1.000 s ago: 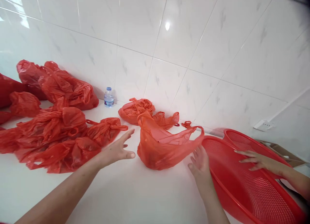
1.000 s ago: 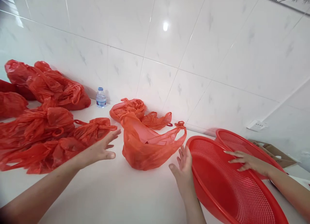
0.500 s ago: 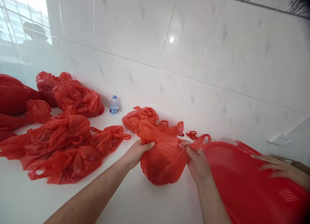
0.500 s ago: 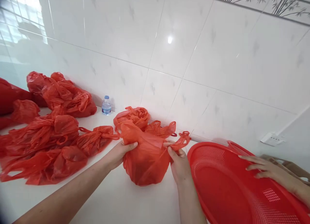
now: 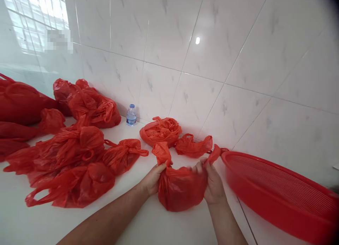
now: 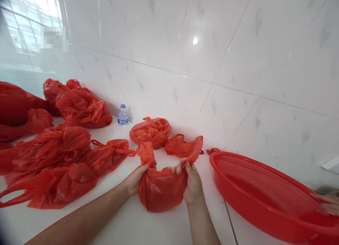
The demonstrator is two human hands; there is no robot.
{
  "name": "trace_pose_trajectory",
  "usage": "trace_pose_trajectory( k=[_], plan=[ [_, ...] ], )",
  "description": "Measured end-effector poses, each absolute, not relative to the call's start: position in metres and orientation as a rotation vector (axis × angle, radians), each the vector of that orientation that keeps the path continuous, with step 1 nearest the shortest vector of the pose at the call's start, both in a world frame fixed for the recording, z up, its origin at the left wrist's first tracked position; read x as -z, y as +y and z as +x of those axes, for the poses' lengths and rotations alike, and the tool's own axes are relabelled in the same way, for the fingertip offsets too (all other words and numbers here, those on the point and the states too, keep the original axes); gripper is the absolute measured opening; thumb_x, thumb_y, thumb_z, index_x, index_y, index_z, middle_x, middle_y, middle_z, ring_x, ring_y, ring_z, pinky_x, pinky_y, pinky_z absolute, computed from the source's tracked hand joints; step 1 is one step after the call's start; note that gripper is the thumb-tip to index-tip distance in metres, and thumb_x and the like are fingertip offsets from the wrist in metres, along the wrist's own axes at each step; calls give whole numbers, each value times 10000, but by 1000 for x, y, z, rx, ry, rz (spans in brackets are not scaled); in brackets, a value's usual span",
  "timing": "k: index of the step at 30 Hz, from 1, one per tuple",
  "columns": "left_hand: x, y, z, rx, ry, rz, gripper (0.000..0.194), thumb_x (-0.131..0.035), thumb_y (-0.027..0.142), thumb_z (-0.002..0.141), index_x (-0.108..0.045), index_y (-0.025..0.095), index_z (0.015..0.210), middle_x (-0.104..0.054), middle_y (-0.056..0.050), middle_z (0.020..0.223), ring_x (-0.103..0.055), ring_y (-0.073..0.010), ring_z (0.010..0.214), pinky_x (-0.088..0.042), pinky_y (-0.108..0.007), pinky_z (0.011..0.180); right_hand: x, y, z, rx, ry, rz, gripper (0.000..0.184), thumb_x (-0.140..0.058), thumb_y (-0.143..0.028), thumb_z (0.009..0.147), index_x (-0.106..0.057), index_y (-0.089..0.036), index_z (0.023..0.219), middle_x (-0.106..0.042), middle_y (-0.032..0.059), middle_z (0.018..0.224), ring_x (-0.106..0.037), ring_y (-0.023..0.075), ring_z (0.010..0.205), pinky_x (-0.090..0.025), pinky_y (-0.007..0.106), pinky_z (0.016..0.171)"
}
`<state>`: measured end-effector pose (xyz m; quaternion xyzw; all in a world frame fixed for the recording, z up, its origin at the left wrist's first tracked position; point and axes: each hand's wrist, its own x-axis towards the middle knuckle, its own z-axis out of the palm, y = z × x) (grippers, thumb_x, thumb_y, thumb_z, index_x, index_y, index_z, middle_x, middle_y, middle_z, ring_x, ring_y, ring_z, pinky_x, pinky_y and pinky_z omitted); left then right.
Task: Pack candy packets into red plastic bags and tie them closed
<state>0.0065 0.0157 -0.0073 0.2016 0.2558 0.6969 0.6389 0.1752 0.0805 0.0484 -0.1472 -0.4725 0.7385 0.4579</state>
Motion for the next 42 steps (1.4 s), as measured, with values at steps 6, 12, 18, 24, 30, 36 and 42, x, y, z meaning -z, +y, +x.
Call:
trace_pose_trajectory(
  k=[6, 12, 18, 24, 30, 36, 42],
  plan=[
    [20, 16, 3, -1517, 646, 509, 303, -661, 426, 734, -594, 156, 854, -557, 20, 617, -559, -115, 543, -450, -236, 566, -20, 71, 158, -1904, -1516, -489, 470, -384, -565, 884, -643, -172, 867, -301, -58, 505, -251, 79, 447, -316, 233, 483],
    [18, 15, 8, -1476, 762, 501, 257, -610, 404, 742, -571, 151, 767, -629, -35, 642, -620, -176, 610, -476, -291, 629, -17, 57, 153, -1812, -1659, -785, 488, -467, -514, 870, -469, -244, 1275, -425, -51, 589, -344, 87, 513, -292, 218, 510],
    [14, 14, 20, -1379, 904, 863, 275, -644, 393, 729, -558, 133, 712, -619, -51, 539, -604, -191, 502, -462, -294, 531, -12, 51, 151, -1748, -1822, -651, 321, -604, -430, 803, -582, -188, 1013, -453, -50, 593, -360, 81, 512, -288, 224, 502],
    [9, 0, 29, -1516, 1125, 1040, 399, -626, 274, 755, -509, 190, 1127, -659, -32, 764, -630, -200, 728, -485, -345, 741, 0, 64, 151, -1711, -1605, -882, 361, -562, -526, 786, -506, -191, 662, -384, -67, 404, -326, 88, 380, -223, 242, 421],
    [-1, -11, 30, -1767, 1343, 1520, 442, -696, 224, 696, -598, 228, 1128, -472, -92, 1272, -430, -257, 1178, -298, -347, 1026, 3, 70, 155, -1781, -1498, -870, 308, -584, -482, 773, -514, -192, 694, -397, -70, 418, -298, 83, 385, -200, 229, 405],
    [9, 0, 24, -1686, 1392, 1341, 184, -503, 313, 848, -625, 193, 782, -586, -45, 886, -538, -182, 842, -410, -276, 791, -9, 60, 166, -2080, -1331, -671, 368, -473, -516, 824, -539, -181, 688, -447, -35, 479, -321, 90, 438, -336, 230, 494],
    [18, 5, 17, -1582, 1137, 975, 166, -528, 292, 794, -471, 183, 683, -505, 38, 641, -454, -112, 594, -379, -223, 587, -12, 61, 170, -2053, -1381, -600, 332, -646, -502, 722, -603, -189, 824, -557, -19, 626, -489, 121, 560, -422, 265, 620]
  ],
)
